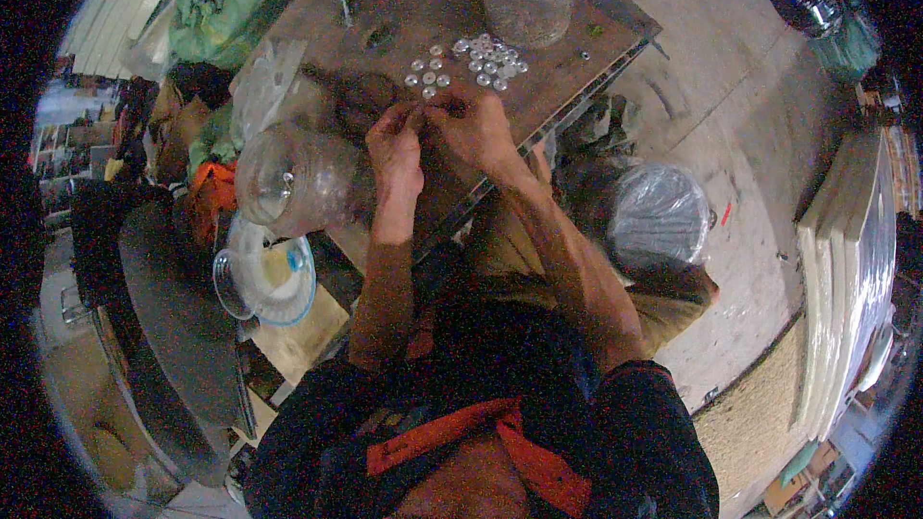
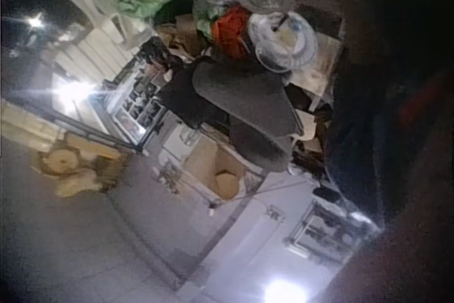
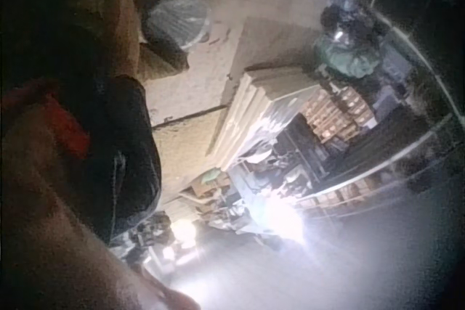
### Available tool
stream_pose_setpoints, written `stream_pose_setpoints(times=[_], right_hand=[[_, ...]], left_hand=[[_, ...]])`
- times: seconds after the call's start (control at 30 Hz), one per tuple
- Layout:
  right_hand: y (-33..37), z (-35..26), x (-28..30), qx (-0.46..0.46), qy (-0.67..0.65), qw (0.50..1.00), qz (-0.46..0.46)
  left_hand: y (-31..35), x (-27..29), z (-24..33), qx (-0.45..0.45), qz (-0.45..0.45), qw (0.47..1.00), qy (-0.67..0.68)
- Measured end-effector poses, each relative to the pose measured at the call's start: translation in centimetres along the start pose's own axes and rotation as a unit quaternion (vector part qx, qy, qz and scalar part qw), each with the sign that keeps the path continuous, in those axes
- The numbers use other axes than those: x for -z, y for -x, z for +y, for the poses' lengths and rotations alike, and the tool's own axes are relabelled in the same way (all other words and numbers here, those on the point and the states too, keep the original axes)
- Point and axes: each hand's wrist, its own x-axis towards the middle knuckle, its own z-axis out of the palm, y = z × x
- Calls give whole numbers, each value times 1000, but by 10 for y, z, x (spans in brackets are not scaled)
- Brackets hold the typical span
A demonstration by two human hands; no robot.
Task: The person sits at a workbench and assembles small metal washers and screws by hand. They pick up individual washers and screws, fit them together, and place the assembled units into a clear plastic jar.
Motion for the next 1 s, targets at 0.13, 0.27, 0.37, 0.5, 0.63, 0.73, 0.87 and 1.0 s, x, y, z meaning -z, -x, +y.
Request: stream_pose_setpoints(times=[0.13, 0.27, 0.37, 0.5, 0.63, 0.73, 0.87, 1.0], right_hand=[[-2, 7, -6, 50, -34, 998, 28], [-1, 1, -3, 33, 40, 998, 24], [-1, -14, 5, 29, 77, 996, 18], [-4, -47, 8, 35, 13, 999, 7], [-5, -99, -26, 169, -80, 982, -39], [2, -145, -71, 261, 41, 959, -103], [-9, -162, -94, 207, 140, 964, -84], [-26, -107, -35, 139, 8, 990, -22]], left_hand=[[0, 3, -2, -44, -26, 998, 22], [2, 5, 2, -113, -28, 993, 10], [3, 5, 9, -72, -33, 997, 12], [-1, 8, 17, -58, -66, 990, 114], [-11, 10, 14, -126, -11, 991, -54], [-31, 1, 12, -217, 3, 936, -276], [-56, -22, 3, -279, -16, 869, -408], [-85, -47, -14, -367, 61, 720, -586]])
